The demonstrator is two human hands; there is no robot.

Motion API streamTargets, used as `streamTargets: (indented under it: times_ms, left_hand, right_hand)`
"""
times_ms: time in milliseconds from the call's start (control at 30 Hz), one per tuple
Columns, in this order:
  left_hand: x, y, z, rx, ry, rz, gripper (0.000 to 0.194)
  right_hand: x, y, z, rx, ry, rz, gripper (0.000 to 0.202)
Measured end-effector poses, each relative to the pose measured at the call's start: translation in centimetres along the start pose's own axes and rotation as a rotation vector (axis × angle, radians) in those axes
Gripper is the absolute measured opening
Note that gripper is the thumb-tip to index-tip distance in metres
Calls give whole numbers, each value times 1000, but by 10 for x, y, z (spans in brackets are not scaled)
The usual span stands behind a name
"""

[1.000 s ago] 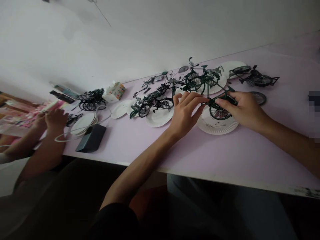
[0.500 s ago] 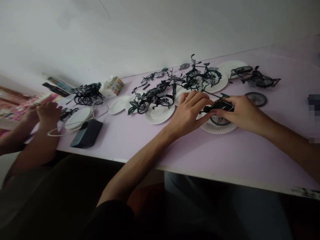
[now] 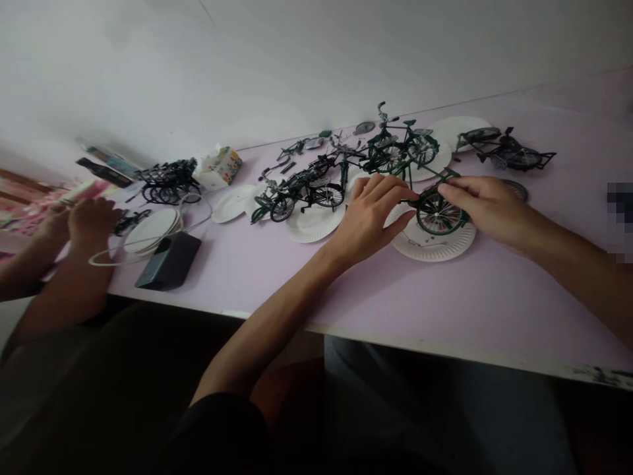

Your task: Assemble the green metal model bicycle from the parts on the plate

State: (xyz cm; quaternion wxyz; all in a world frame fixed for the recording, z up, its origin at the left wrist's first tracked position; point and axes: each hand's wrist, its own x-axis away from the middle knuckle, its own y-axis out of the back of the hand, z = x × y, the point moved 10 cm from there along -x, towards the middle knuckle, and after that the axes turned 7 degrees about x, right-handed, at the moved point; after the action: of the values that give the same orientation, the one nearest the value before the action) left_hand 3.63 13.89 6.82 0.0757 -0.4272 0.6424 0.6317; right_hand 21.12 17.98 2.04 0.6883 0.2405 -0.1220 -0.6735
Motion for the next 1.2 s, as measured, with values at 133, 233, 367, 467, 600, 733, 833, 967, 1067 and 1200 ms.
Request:
streamTargets:
  times_ms: [133, 233, 367, 467, 600, 733, 833, 967, 1067, 1200]
  left_hand:
    - [0, 0, 2, -69, -1, -6, 13]
    - [1, 2, 1, -129, -17, -39, 13]
    - [4, -6, -9, -232, -85, -14, 14]
    - [6, -22, -28, -306, -217, 63, 22]
    - [11, -42, -55, -383, -456, 125, 23]
    - [13, -45, -69, -452, -598, 66, 22]
    - [12, -45, -68, -440, -588, 87, 25]
    - [7, -42, -58, -399, -505, 148, 25]
    - [4, -38, -52, -311, -452, 182, 25]
    - [2, -35, -47, -188, -402, 224, 25]
  right_hand:
    - [4, 0, 14, 57, 57, -5, 24]
    - [7, -2, 27, -2, 155, 2, 25]
    - [5, -3, 19, -80, 132, -33, 25]
    - [1, -9, 4, -176, 50, -26, 23]
    - [2, -22, -15, -357, -116, 22, 16]
    - [6, -27, -18, -406, -202, 71, 17]
    - [9, -27, -18, -417, -261, 87, 14]
    - [9, -26, -14, -438, -274, 79, 9]
    - [9, -27, -12, -462, -269, 85, 7]
    - [10, -30, -16, -497, -310, 89, 8]
